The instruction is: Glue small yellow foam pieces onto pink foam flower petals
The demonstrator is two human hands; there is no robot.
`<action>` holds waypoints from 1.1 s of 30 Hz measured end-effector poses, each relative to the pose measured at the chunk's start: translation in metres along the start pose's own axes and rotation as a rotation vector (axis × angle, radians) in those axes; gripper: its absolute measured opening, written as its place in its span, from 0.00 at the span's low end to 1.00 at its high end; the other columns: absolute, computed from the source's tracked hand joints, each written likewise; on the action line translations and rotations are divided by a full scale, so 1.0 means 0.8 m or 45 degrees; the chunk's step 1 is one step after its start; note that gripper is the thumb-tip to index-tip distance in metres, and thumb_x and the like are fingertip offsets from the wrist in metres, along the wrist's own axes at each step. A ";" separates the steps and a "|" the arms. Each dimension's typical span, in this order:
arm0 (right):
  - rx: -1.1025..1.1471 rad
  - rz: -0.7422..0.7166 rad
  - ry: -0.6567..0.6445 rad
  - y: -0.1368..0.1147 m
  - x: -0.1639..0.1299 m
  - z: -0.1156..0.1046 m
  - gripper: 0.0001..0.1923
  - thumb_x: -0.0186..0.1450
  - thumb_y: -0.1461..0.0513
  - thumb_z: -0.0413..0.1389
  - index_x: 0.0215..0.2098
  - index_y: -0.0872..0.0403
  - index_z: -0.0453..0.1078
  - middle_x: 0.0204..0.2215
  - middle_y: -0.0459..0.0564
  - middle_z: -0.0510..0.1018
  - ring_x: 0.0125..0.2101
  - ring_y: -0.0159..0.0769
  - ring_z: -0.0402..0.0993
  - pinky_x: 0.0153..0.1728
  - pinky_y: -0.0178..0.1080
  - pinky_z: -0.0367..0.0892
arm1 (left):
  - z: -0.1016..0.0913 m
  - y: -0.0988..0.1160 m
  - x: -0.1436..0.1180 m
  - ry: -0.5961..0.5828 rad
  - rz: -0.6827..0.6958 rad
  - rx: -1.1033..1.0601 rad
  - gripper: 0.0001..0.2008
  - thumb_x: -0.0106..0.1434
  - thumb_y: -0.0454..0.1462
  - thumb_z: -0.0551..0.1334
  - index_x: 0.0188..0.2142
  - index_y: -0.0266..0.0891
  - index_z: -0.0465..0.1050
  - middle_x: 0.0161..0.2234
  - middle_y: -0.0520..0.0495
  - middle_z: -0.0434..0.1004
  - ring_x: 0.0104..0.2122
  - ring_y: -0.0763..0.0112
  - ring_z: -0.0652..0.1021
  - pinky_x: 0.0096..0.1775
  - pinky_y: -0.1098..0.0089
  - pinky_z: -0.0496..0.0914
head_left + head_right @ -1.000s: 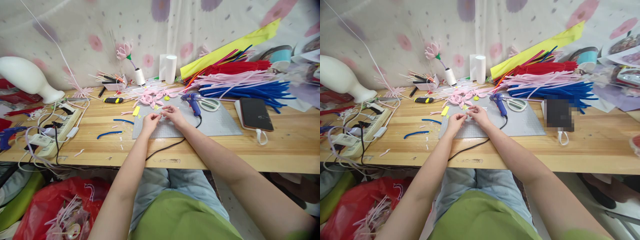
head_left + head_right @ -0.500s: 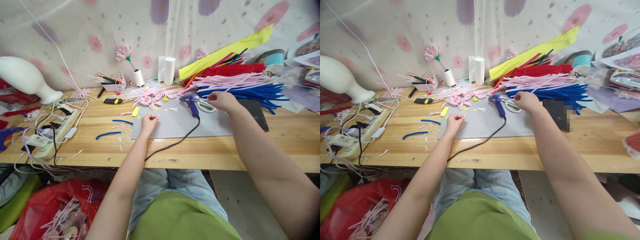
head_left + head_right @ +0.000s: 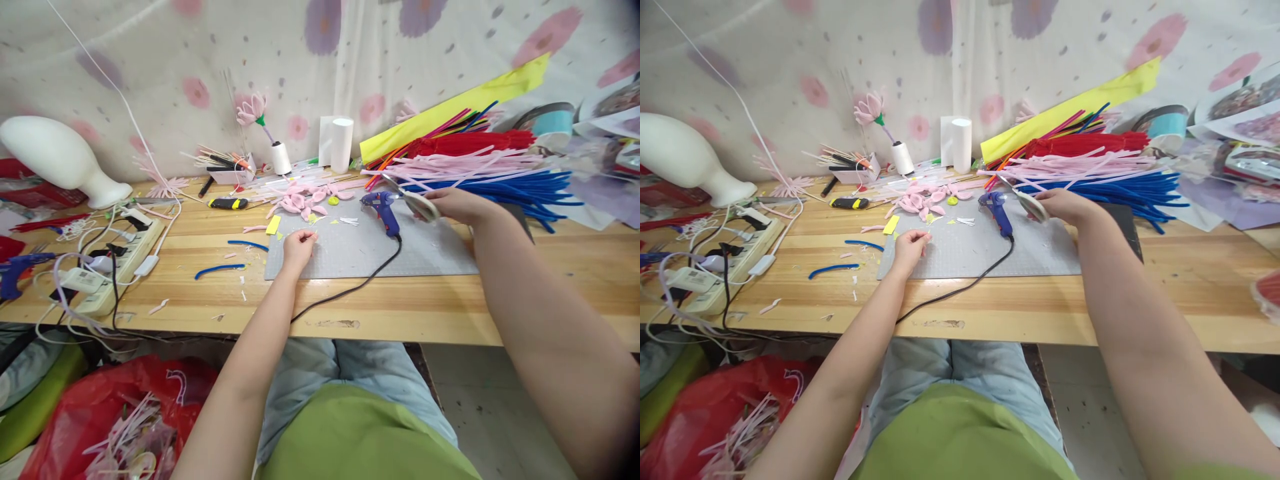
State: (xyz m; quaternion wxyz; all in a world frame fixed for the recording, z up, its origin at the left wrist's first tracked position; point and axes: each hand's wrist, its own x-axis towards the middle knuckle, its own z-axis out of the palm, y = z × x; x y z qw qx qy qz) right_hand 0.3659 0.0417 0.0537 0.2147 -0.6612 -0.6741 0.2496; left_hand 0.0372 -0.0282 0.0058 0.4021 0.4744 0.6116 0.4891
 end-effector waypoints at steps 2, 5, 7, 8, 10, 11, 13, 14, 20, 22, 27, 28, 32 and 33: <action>0.562 0.103 -0.200 -0.004 -0.010 -0.014 0.12 0.65 0.69 0.47 0.35 0.64 0.72 0.29 0.59 0.76 0.26 0.28 0.71 0.31 0.36 0.62 | 0.000 0.000 0.000 0.000 0.012 0.016 0.03 0.53 0.35 0.62 0.24 0.37 0.72 0.14 0.58 0.63 0.13 0.80 0.62 0.20 0.74 0.57; 1.014 0.071 -0.207 -0.020 -0.024 -0.026 0.17 0.69 0.68 0.39 0.40 0.60 0.69 0.35 0.56 0.74 0.26 0.21 0.66 0.33 0.35 0.61 | -0.002 0.000 0.000 0.017 0.040 0.031 0.04 0.53 0.36 0.62 0.25 0.37 0.73 0.15 0.57 0.64 0.13 0.80 0.63 0.20 0.74 0.58; 1.075 0.000 -0.050 -0.036 -0.032 -0.029 0.16 0.69 0.68 0.39 0.42 0.58 0.68 0.38 0.55 0.72 0.26 0.19 0.64 0.33 0.34 0.60 | -0.004 -0.001 0.000 0.039 0.062 0.030 0.05 0.53 0.37 0.62 0.26 0.37 0.73 0.16 0.56 0.64 0.14 0.80 0.63 0.21 0.74 0.58; 1.069 -0.033 0.043 -0.046 -0.036 -0.029 0.14 0.69 0.67 0.40 0.42 0.58 0.67 0.39 0.56 0.72 0.26 0.19 0.63 0.33 0.34 0.60 | -0.005 -0.002 0.001 0.051 0.070 0.031 0.05 0.52 0.38 0.62 0.26 0.37 0.73 0.16 0.56 0.64 0.14 0.80 0.63 0.21 0.74 0.58; 1.025 -0.129 0.183 -0.066 -0.045 -0.027 0.10 0.68 0.64 0.44 0.40 0.57 0.66 0.38 0.55 0.71 0.27 0.21 0.63 0.31 0.34 0.60 | -0.007 -0.005 0.003 0.077 0.083 0.036 0.05 0.52 0.38 0.62 0.27 0.38 0.73 0.17 0.56 0.64 0.14 0.80 0.63 0.22 0.74 0.58; 0.994 -0.193 0.215 -0.077 -0.050 -0.026 0.08 0.67 0.62 0.47 0.38 0.56 0.66 0.35 0.53 0.71 0.26 0.22 0.63 0.29 0.34 0.60 | -0.008 -0.006 0.005 0.095 0.091 0.041 0.06 0.52 0.38 0.62 0.27 0.38 0.74 0.17 0.56 0.64 0.15 0.80 0.63 0.22 0.74 0.58; 0.922 -0.348 0.154 -0.098 -0.060 -0.020 0.10 0.63 0.56 0.53 0.32 0.56 0.65 0.27 0.48 0.70 0.23 0.23 0.62 0.25 0.33 0.57 | -0.010 -0.010 0.010 0.136 0.114 0.057 0.06 0.52 0.39 0.63 0.27 0.38 0.74 0.17 0.56 0.64 0.17 0.79 0.64 0.23 0.75 0.59; 0.874 -0.411 0.069 -0.107 -0.064 -0.014 0.13 0.60 0.53 0.56 0.29 0.55 0.64 0.24 0.46 0.68 0.21 0.24 0.61 0.23 0.33 0.55 | -0.011 -0.013 0.013 0.153 0.128 0.066 0.06 0.52 0.39 0.63 0.27 0.38 0.74 0.17 0.55 0.64 0.18 0.78 0.65 0.24 0.75 0.59; 0.252 -0.450 -0.322 -0.135 -0.066 0.064 0.22 0.47 0.46 0.62 0.27 0.53 0.64 0.22 0.45 0.71 0.22 0.30 0.64 0.23 0.33 0.56 | -0.017 -0.016 0.017 0.172 0.174 0.061 0.09 0.53 0.41 0.62 0.30 0.38 0.75 0.18 0.54 0.66 0.19 0.78 0.65 0.25 0.75 0.60; -0.046 -0.476 -0.207 -0.132 -0.060 0.093 0.22 0.47 0.46 0.63 0.27 0.52 0.65 0.24 0.46 0.72 0.24 0.32 0.65 0.24 0.34 0.55 | -0.019 -0.013 0.015 0.169 0.166 0.046 0.08 0.54 0.41 0.62 0.30 0.38 0.75 0.19 0.54 0.66 0.19 0.77 0.65 0.24 0.75 0.60; -0.267 -0.496 -0.165 -0.121 -0.053 0.134 0.26 0.50 0.44 0.59 0.38 0.52 0.66 0.30 0.52 0.76 0.28 0.38 0.69 0.25 0.35 0.53 | -0.022 -0.007 0.010 0.141 0.158 -0.031 0.07 0.54 0.39 0.61 0.30 0.38 0.74 0.20 0.53 0.68 0.19 0.78 0.66 0.23 0.75 0.61; -0.280 -0.507 -0.173 -0.120 -0.054 0.137 0.26 0.51 0.43 0.59 0.38 0.52 0.66 0.31 0.52 0.76 0.28 0.39 0.69 0.26 0.35 0.53 | -0.022 -0.006 0.010 0.125 0.170 -0.053 0.07 0.54 0.39 0.61 0.30 0.38 0.74 0.21 0.53 0.68 0.19 0.78 0.67 0.23 0.75 0.61; -0.369 -0.555 -0.180 -0.118 -0.056 0.140 0.26 0.54 0.42 0.55 0.38 0.53 0.66 0.32 0.53 0.77 0.29 0.40 0.70 0.25 0.35 0.51 | -0.022 -0.009 0.012 0.070 0.209 -0.112 0.06 0.53 0.37 0.61 0.31 0.38 0.73 0.20 0.53 0.69 0.19 0.78 0.68 0.20 0.76 0.60; -0.391 -0.561 -0.177 -0.118 -0.057 0.140 0.25 0.54 0.42 0.54 0.38 0.53 0.66 0.32 0.52 0.77 0.29 0.40 0.70 0.25 0.35 0.51 | -0.022 -0.009 0.012 0.059 0.201 -0.125 0.06 0.53 0.37 0.61 0.31 0.38 0.72 0.20 0.53 0.68 0.19 0.78 0.68 0.19 0.77 0.59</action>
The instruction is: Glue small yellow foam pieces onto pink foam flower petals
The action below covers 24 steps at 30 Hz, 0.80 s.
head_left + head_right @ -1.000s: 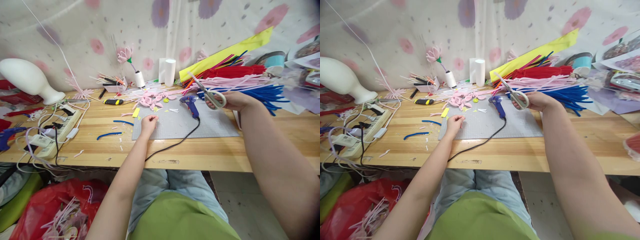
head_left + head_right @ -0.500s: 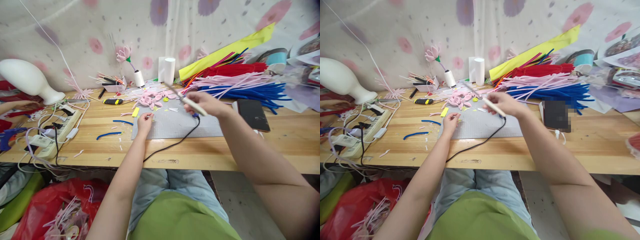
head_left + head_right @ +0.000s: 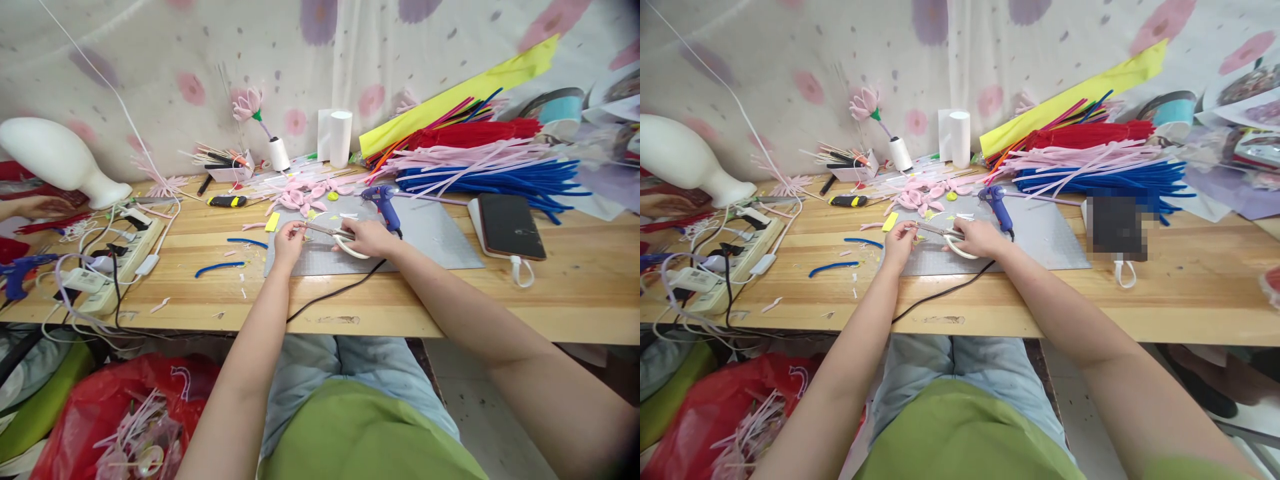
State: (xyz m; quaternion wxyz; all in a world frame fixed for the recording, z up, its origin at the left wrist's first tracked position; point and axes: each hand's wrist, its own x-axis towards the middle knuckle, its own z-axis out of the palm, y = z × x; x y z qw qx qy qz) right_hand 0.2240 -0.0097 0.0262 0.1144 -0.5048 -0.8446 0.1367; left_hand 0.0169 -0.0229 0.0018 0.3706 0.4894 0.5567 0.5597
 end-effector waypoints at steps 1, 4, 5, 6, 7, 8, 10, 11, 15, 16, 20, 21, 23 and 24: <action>-0.017 -0.004 -0.002 0.000 -0.001 0.000 0.25 0.55 0.42 0.53 0.38 0.53 0.66 0.32 0.52 0.77 0.29 0.39 0.70 0.25 0.35 0.50 | 0.000 -0.001 0.000 -0.006 -0.010 -0.014 0.06 0.52 0.37 0.62 0.31 0.38 0.72 0.19 0.53 0.68 0.19 0.77 0.68 0.18 0.77 0.58; -0.040 -0.016 -0.007 0.002 -0.001 0.000 0.25 0.56 0.42 0.52 0.37 0.53 0.66 0.31 0.52 0.77 0.29 0.39 0.69 0.25 0.35 0.50 | 0.001 -0.002 0.001 0.000 -0.022 -0.047 0.07 0.51 0.38 0.63 0.29 0.38 0.70 0.19 0.53 0.68 0.19 0.77 0.69 0.16 0.78 0.57; -0.044 -0.019 -0.006 0.002 -0.001 0.001 0.25 0.56 0.42 0.51 0.37 0.53 0.67 0.31 0.52 0.77 0.29 0.39 0.69 0.25 0.35 0.50 | 0.002 -0.002 0.002 -0.001 -0.022 -0.050 0.08 0.51 0.39 0.64 0.29 0.38 0.70 0.19 0.54 0.68 0.18 0.78 0.68 0.16 0.78 0.57; -0.049 -0.021 -0.005 0.003 -0.001 0.001 0.25 0.56 0.42 0.51 0.37 0.53 0.67 0.31 0.52 0.77 0.29 0.39 0.69 0.25 0.35 0.50 | 0.002 -0.002 0.002 -0.004 -0.021 -0.052 0.08 0.51 0.39 0.64 0.29 0.38 0.70 0.18 0.54 0.67 0.17 0.79 0.68 0.16 0.78 0.57; -0.054 -0.020 -0.002 0.003 -0.001 0.001 0.26 0.56 0.42 0.51 0.37 0.53 0.67 0.31 0.52 0.77 0.29 0.39 0.69 0.25 0.35 0.50 | 0.002 -0.002 0.002 -0.008 -0.020 -0.054 0.08 0.51 0.40 0.64 0.29 0.38 0.70 0.18 0.55 0.67 0.17 0.79 0.67 0.16 0.78 0.57; -0.058 -0.020 0.001 0.004 0.000 0.002 0.26 0.56 0.41 0.51 0.37 0.54 0.67 0.31 0.52 0.77 0.29 0.39 0.69 0.25 0.35 0.50 | 0.002 -0.003 0.002 -0.012 -0.020 -0.055 0.08 0.51 0.40 0.65 0.28 0.38 0.70 0.17 0.55 0.67 0.16 0.80 0.66 0.17 0.78 0.57; -0.065 -0.020 0.005 0.005 0.001 0.003 0.26 0.56 0.41 0.51 0.37 0.54 0.67 0.30 0.52 0.77 0.29 0.38 0.69 0.26 0.35 0.50 | 0.001 -0.004 0.002 -0.014 -0.021 -0.054 0.08 0.51 0.39 0.64 0.28 0.38 0.71 0.17 0.55 0.67 0.16 0.81 0.64 0.17 0.78 0.57; -0.068 -0.021 0.006 0.006 0.001 0.004 0.26 0.56 0.41 0.51 0.37 0.54 0.68 0.30 0.52 0.77 0.29 0.38 0.69 0.26 0.35 0.50 | 0.001 -0.004 0.002 -0.012 -0.023 -0.054 0.07 0.51 0.39 0.64 0.28 0.38 0.71 0.17 0.55 0.67 0.16 0.81 0.64 0.17 0.78 0.57; -0.083 -0.029 0.008 0.006 0.001 0.004 0.25 0.57 0.41 0.49 0.35 0.53 0.68 0.28 0.52 0.76 0.28 0.37 0.68 0.25 0.35 0.49 | 0.001 -0.005 0.003 -0.016 -0.028 -0.054 0.06 0.51 0.38 0.64 0.27 0.38 0.71 0.18 0.54 0.68 0.18 0.80 0.66 0.18 0.77 0.57; -0.088 -0.025 0.010 0.006 0.001 0.004 0.25 0.58 0.41 0.49 0.34 0.53 0.68 0.28 0.52 0.76 0.28 0.37 0.68 0.25 0.35 0.49 | 0.001 -0.004 0.002 -0.017 -0.034 -0.053 0.06 0.51 0.38 0.64 0.27 0.38 0.71 0.18 0.54 0.68 0.17 0.80 0.66 0.18 0.77 0.57; -0.111 0.059 0.022 0.004 0.000 0.000 0.25 0.59 0.42 0.48 0.35 0.53 0.68 0.28 0.52 0.77 0.28 0.38 0.69 0.25 0.35 0.49 | 0.002 -0.002 0.001 0.016 -0.062 -0.048 0.07 0.51 0.39 0.64 0.29 0.38 0.74 0.21 0.52 0.70 0.18 0.79 0.65 0.17 0.76 0.56; -0.127 0.087 0.024 0.003 -0.001 -0.001 0.25 0.59 0.42 0.47 0.36 0.53 0.68 0.29 0.52 0.77 0.28 0.39 0.70 0.25 0.35 0.50 | 0.002 -0.001 0.001 0.028 -0.063 -0.050 0.08 0.50 0.39 0.64 0.29 0.37 0.74 0.22 0.52 0.72 0.19 0.79 0.66 0.17 0.76 0.56; -0.176 0.139 0.027 0.003 -0.002 -0.002 0.25 0.60 0.42 0.47 0.38 0.54 0.68 0.30 0.53 0.77 0.30 0.40 0.71 0.26 0.36 0.52 | 0.002 -0.001 0.000 0.054 -0.055 -0.062 0.08 0.48 0.39 0.66 0.28 0.37 0.75 0.27 0.50 0.74 0.20 0.79 0.67 0.18 0.76 0.56; -0.204 0.162 0.025 0.003 -0.003 -0.002 0.26 0.60 0.42 0.47 0.39 0.54 0.68 0.30 0.54 0.77 0.30 0.41 0.72 0.26 0.36 0.53 | 0.001 -0.001 0.000 0.067 -0.044 -0.070 0.08 0.47 0.38 0.66 0.27 0.37 0.74 0.30 0.49 0.75 0.21 0.80 0.67 0.18 0.76 0.57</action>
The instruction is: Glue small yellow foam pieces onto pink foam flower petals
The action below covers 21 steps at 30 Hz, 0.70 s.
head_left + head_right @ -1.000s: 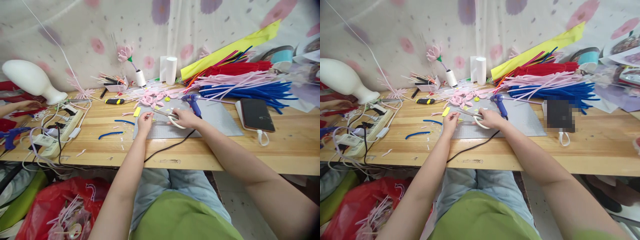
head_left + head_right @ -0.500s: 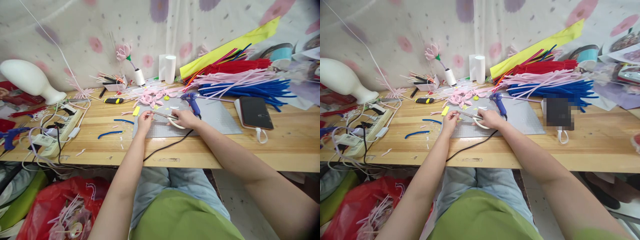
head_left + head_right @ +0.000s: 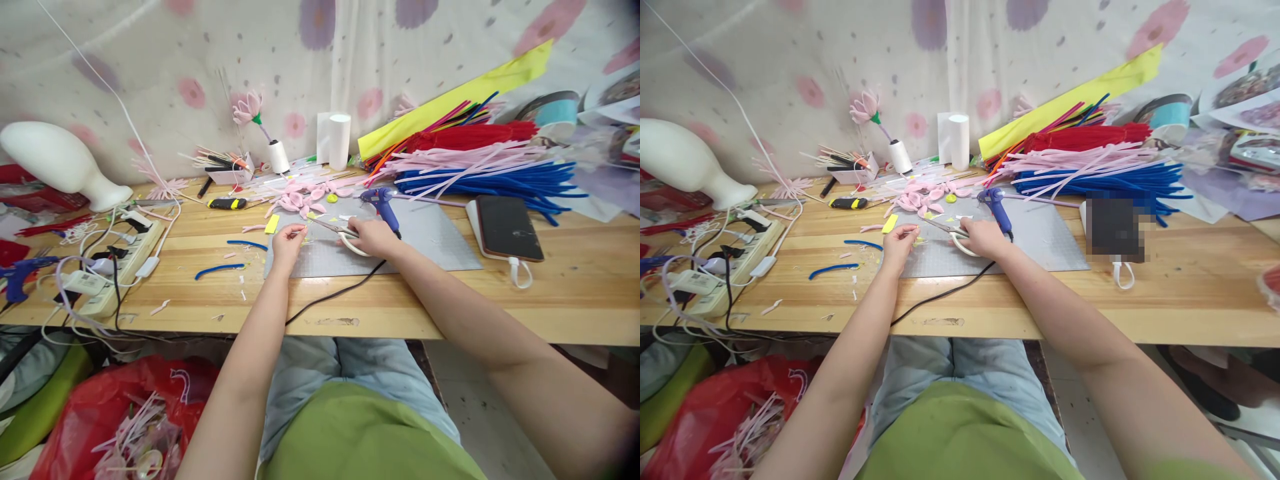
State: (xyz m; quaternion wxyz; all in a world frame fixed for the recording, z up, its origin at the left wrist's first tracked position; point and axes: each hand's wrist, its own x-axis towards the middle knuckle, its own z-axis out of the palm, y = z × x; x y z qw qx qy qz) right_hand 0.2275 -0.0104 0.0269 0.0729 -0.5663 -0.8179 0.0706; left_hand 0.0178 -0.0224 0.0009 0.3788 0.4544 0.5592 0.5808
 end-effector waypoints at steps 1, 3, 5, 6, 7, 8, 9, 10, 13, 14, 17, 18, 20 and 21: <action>-0.024 0.018 -0.005 0.000 0.000 0.000 0.26 0.59 0.43 0.48 0.40 0.54 0.68 0.31 0.54 0.77 0.31 0.42 0.72 0.27 0.36 0.54 | 0.000 -0.001 0.000 0.014 0.016 -0.004 0.07 0.47 0.38 0.66 0.26 0.37 0.74 0.32 0.48 0.76 0.22 0.80 0.68 0.19 0.76 0.58; -0.039 0.012 -0.009 0.002 0.000 0.001 0.27 0.58 0.43 0.50 0.43 0.55 0.68 0.33 0.55 0.77 0.34 0.43 0.72 0.29 0.37 0.58 | -0.002 -0.002 0.002 0.043 0.058 0.009 0.07 0.46 0.38 0.67 0.24 0.36 0.74 0.34 0.47 0.76 0.25 0.79 0.70 0.23 0.76 0.62; -0.016 -0.089 -0.002 0.006 0.002 0.001 0.25 0.57 0.47 0.54 0.45 0.55 0.68 0.39 0.56 0.76 0.38 0.44 0.72 0.34 0.38 0.61 | -0.003 -0.004 0.003 0.067 0.120 0.042 0.06 0.46 0.37 0.67 0.24 0.36 0.74 0.34 0.47 0.75 0.28 0.76 0.72 0.29 0.74 0.66; 0.002 -0.161 0.000 0.008 0.003 0.000 0.24 0.57 0.49 0.55 0.45 0.56 0.69 0.41 0.57 0.75 0.41 0.44 0.71 0.38 0.39 0.62 | -0.004 -0.005 0.004 0.073 0.160 0.064 0.05 0.47 0.37 0.66 0.24 0.36 0.74 0.33 0.47 0.75 0.30 0.75 0.73 0.32 0.73 0.67; 0.023 -0.231 -0.010 0.011 0.004 -0.003 0.22 0.56 0.52 0.56 0.44 0.56 0.69 0.43 0.57 0.74 0.43 0.44 0.70 0.41 0.39 0.62 | -0.005 -0.006 0.004 0.074 0.204 0.089 0.05 0.47 0.36 0.66 0.24 0.37 0.74 0.33 0.47 0.74 0.31 0.74 0.73 0.34 0.72 0.68; 0.047 -0.289 -0.037 0.013 0.005 -0.006 0.21 0.55 0.54 0.57 0.44 0.56 0.70 0.45 0.57 0.73 0.45 0.44 0.69 0.43 0.39 0.62 | -0.005 -0.006 0.004 0.071 0.251 0.120 0.04 0.48 0.36 0.66 0.24 0.37 0.74 0.33 0.46 0.74 0.32 0.74 0.73 0.36 0.71 0.68; 0.078 -0.330 -0.074 0.014 0.006 -0.010 0.21 0.54 0.56 0.59 0.44 0.56 0.71 0.45 0.57 0.72 0.46 0.43 0.68 0.45 0.38 0.61 | -0.005 -0.006 0.004 0.064 0.297 0.158 0.04 0.49 0.36 0.65 0.24 0.37 0.74 0.33 0.47 0.74 0.33 0.73 0.73 0.36 0.71 0.68; 0.122 -0.354 -0.110 0.014 0.007 -0.015 0.22 0.52 0.56 0.60 0.44 0.56 0.71 0.45 0.56 0.72 0.46 0.43 0.68 0.45 0.38 0.61 | -0.005 -0.005 0.003 0.053 0.340 0.200 0.04 0.49 0.36 0.65 0.24 0.37 0.74 0.33 0.47 0.74 0.33 0.73 0.73 0.36 0.71 0.68; 0.333 -0.346 -0.129 0.002 0.009 -0.027 0.20 0.55 0.53 0.58 0.42 0.55 0.71 0.41 0.52 0.74 0.41 0.39 0.69 0.41 0.36 0.62 | -0.003 -0.002 -0.001 0.018 0.434 0.326 0.03 0.50 0.35 0.65 0.24 0.38 0.74 0.33 0.47 0.74 0.30 0.75 0.72 0.35 0.71 0.68; 0.404 -0.312 -0.098 -0.006 0.010 -0.028 0.18 0.58 0.52 0.55 0.40 0.55 0.71 0.38 0.51 0.75 0.39 0.37 0.70 0.38 0.35 0.62 | -0.002 -0.001 -0.003 0.010 0.455 0.361 0.02 0.50 0.35 0.65 0.24 0.38 0.74 0.32 0.48 0.74 0.29 0.75 0.71 0.34 0.71 0.68; 0.486 -0.169 -0.026 -0.038 0.019 -0.018 0.19 0.66 0.51 0.44 0.35 0.55 0.70 0.30 0.50 0.75 0.31 0.34 0.68 0.32 0.34 0.58 | 0.002 0.001 -0.007 -0.009 0.506 0.434 0.02 0.50 0.34 0.66 0.24 0.39 0.73 0.32 0.48 0.73 0.26 0.77 0.69 0.33 0.72 0.67; 0.475 -0.138 -0.030 -0.048 0.024 -0.012 0.20 0.67 0.52 0.43 0.35 0.55 0.69 0.30 0.50 0.75 0.31 0.34 0.68 0.31 0.34 0.57 | 0.003 0.002 -0.008 -0.014 0.517 0.447 0.03 0.50 0.34 0.66 0.24 0.39 0.73 0.32 0.48 0.73 0.25 0.78 0.69 0.32 0.72 0.67; 0.459 -0.120 -0.031 -0.065 0.032 0.001 0.19 0.68 0.53 0.41 0.35 0.55 0.69 0.31 0.50 0.75 0.32 0.33 0.68 0.32 0.33 0.56 | 0.004 0.003 -0.010 -0.023 0.529 0.464 0.03 0.51 0.35 0.66 0.24 0.38 0.73 0.32 0.48 0.73 0.24 0.78 0.68 0.32 0.72 0.67; 0.455 -0.128 -0.022 -0.070 0.035 0.006 0.18 0.68 0.54 0.41 0.35 0.55 0.69 0.32 0.51 0.75 0.32 0.33 0.68 0.33 0.33 0.55 | 0.004 0.003 -0.010 -0.028 0.529 0.472 0.03 0.51 0.35 0.66 0.23 0.38 0.73 0.32 0.48 0.72 0.24 0.78 0.68 0.31 0.72 0.67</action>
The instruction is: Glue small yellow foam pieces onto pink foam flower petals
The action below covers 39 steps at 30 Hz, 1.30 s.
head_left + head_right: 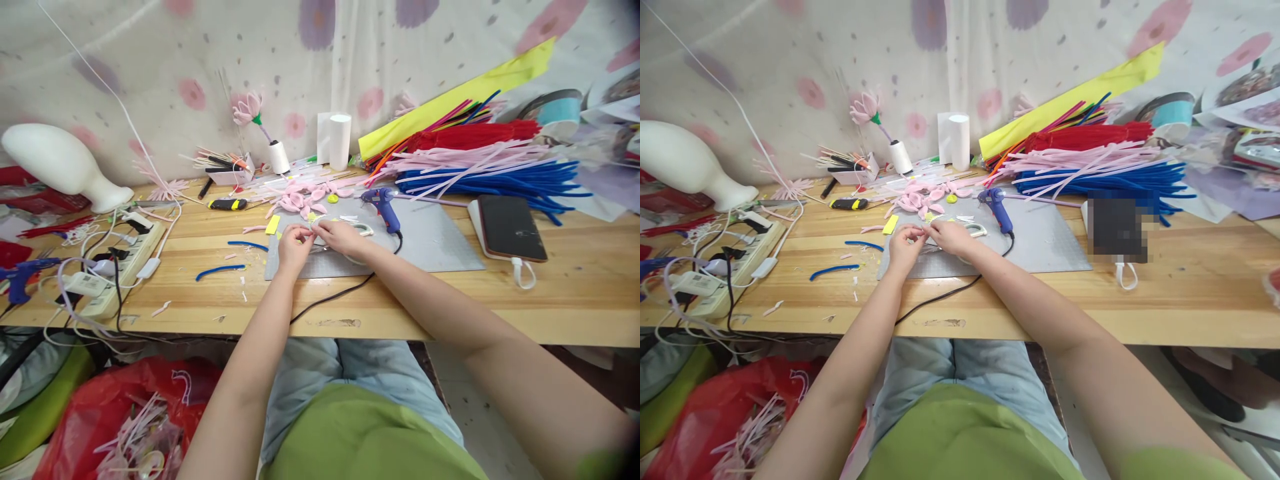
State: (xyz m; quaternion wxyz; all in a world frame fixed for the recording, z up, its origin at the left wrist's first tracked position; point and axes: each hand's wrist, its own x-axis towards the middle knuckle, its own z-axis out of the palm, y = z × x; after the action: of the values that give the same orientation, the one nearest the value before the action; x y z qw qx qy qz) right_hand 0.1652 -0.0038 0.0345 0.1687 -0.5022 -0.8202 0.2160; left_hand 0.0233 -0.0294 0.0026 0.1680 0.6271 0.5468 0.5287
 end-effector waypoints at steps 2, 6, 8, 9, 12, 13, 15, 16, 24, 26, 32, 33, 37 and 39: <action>-0.006 -0.044 0.019 -0.002 0.005 0.009 0.17 0.68 0.55 0.41 0.33 0.55 0.68 0.32 0.51 0.75 0.32 0.33 0.68 0.32 0.33 0.55 | 0.000 0.002 -0.001 -0.021 -0.012 0.014 0.04 0.51 0.35 0.66 0.23 0.38 0.73 0.32 0.48 0.72 0.23 0.79 0.67 0.31 0.72 0.66; 0.032 -0.079 0.038 0.002 0.003 0.010 0.14 0.67 0.59 0.42 0.30 0.55 0.65 0.30 0.51 0.74 0.30 0.33 0.65 0.31 0.33 0.54 | -0.001 0.006 -0.001 -0.079 -0.066 0.024 0.02 0.50 0.34 0.65 0.24 0.39 0.73 0.34 0.48 0.72 0.23 0.79 0.67 0.32 0.71 0.66; 0.128 -0.061 0.043 0.005 0.000 0.007 0.12 0.66 0.60 0.42 0.30 0.55 0.63 0.30 0.51 0.73 0.30 0.33 0.64 0.31 0.33 0.55 | -0.002 0.009 -0.001 -0.082 -0.090 0.021 0.03 0.49 0.33 0.65 0.26 0.39 0.74 0.35 0.48 0.72 0.22 0.80 0.67 0.33 0.71 0.67; 0.183 -0.055 0.046 0.006 -0.001 0.006 0.11 0.66 0.61 0.42 0.31 0.55 0.63 0.30 0.50 0.73 0.30 0.32 0.64 0.32 0.33 0.56 | -0.003 0.010 -0.001 -0.074 -0.100 0.017 0.05 0.48 0.32 0.64 0.27 0.39 0.74 0.36 0.48 0.71 0.22 0.80 0.67 0.33 0.71 0.67; 0.292 -0.046 0.059 0.010 -0.004 0.003 0.09 0.65 0.61 0.43 0.31 0.55 0.61 0.29 0.49 0.71 0.29 0.32 0.63 0.32 0.33 0.57 | -0.007 0.012 0.000 -0.029 -0.115 0.003 0.09 0.48 0.28 0.61 0.30 0.39 0.73 0.37 0.48 0.71 0.24 0.79 0.68 0.34 0.71 0.67; 0.303 -0.039 0.071 0.010 -0.004 0.003 0.09 0.65 0.60 0.43 0.30 0.55 0.61 0.28 0.48 0.71 0.29 0.32 0.63 0.32 0.33 0.56 | -0.008 0.013 0.000 -0.012 -0.113 -0.001 0.10 0.47 0.27 0.59 0.30 0.39 0.73 0.37 0.48 0.71 0.24 0.78 0.68 0.33 0.71 0.66; 0.298 -0.014 0.100 0.011 -0.004 0.003 0.10 0.64 0.60 0.43 0.28 0.54 0.60 0.25 0.47 0.69 0.28 0.31 0.62 0.31 0.33 0.55 | -0.011 0.013 0.000 0.034 -0.108 -0.013 0.13 0.47 0.25 0.56 0.30 0.39 0.72 0.36 0.48 0.70 0.26 0.77 0.68 0.31 0.72 0.65; 0.289 -0.002 0.112 0.011 -0.004 0.004 0.11 0.64 0.59 0.43 0.26 0.54 0.60 0.24 0.46 0.69 0.27 0.31 0.62 0.30 0.34 0.54 | -0.012 0.012 0.000 0.060 -0.109 -0.026 0.13 0.46 0.25 0.55 0.30 0.39 0.72 0.36 0.48 0.70 0.26 0.76 0.68 0.30 0.72 0.65; 0.461 -0.039 0.093 0.013 -0.004 0.006 0.16 0.63 0.55 0.42 0.22 0.54 0.57 0.20 0.43 0.64 0.24 0.29 0.58 0.28 0.33 0.53 | -0.001 0.002 -0.001 -0.214 -0.297 -0.392 0.12 0.49 0.29 0.57 0.34 0.39 0.71 0.34 0.49 0.74 0.27 0.75 0.70 0.27 0.74 0.63; 0.470 -0.063 0.107 0.015 -0.003 0.005 0.16 0.63 0.55 0.41 0.22 0.54 0.56 0.19 0.43 0.63 0.24 0.29 0.58 0.28 0.33 0.53 | 0.004 0.001 -0.001 -0.260 -0.355 -0.417 0.09 0.49 0.32 0.60 0.33 0.39 0.71 0.32 0.50 0.74 0.24 0.77 0.69 0.27 0.74 0.63; 0.418 -0.081 0.103 0.016 -0.001 0.009 0.17 0.64 0.55 0.41 0.21 0.53 0.56 0.18 0.43 0.63 0.23 0.29 0.59 0.27 0.33 0.54 | 0.009 0.000 -0.002 -0.246 -0.377 -0.424 0.08 0.50 0.40 0.64 0.26 0.38 0.71 0.23 0.51 0.73 0.22 0.77 0.70 0.26 0.74 0.64; 0.426 -0.080 0.093 0.015 0.000 0.010 0.17 0.64 0.55 0.41 0.22 0.54 0.57 0.18 0.43 0.63 0.22 0.29 0.60 0.27 0.33 0.55 | 0.008 0.001 -0.001 -0.241 -0.380 -0.438 0.08 0.50 0.41 0.64 0.25 0.38 0.71 0.22 0.51 0.73 0.23 0.76 0.71 0.27 0.73 0.64; 0.394 -0.024 0.056 0.015 -0.005 -0.010 0.20 0.66 0.53 0.38 0.24 0.54 0.62 0.19 0.45 0.67 0.22 0.29 0.62 0.28 0.33 0.57 | 0.005 0.006 0.000 -0.175 -0.443 -0.461 0.08 0.49 0.40 0.65 0.24 0.38 0.71 0.21 0.52 0.73 0.23 0.75 0.72 0.28 0.73 0.65; 0.303 0.023 -0.054 0.023 -0.016 -0.039 0.22 0.65 0.50 0.41 0.22 0.54 0.63 0.19 0.45 0.68 0.21 0.29 0.63 0.28 0.34 0.58 | 0.004 0.009 0.000 -0.130 -0.483 -0.474 0.06 0.49 0.38 0.65 0.24 0.37 0.70 0.20 0.53 0.72 0.22 0.77 0.70 0.27 0.74 0.64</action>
State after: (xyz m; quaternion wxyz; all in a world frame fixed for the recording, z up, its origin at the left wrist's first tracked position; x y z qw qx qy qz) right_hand 0.2002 -0.0017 0.0509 0.2077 -0.4814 -0.7876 0.3238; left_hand 0.0292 -0.0308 0.0070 0.4038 0.4975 0.5388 0.5470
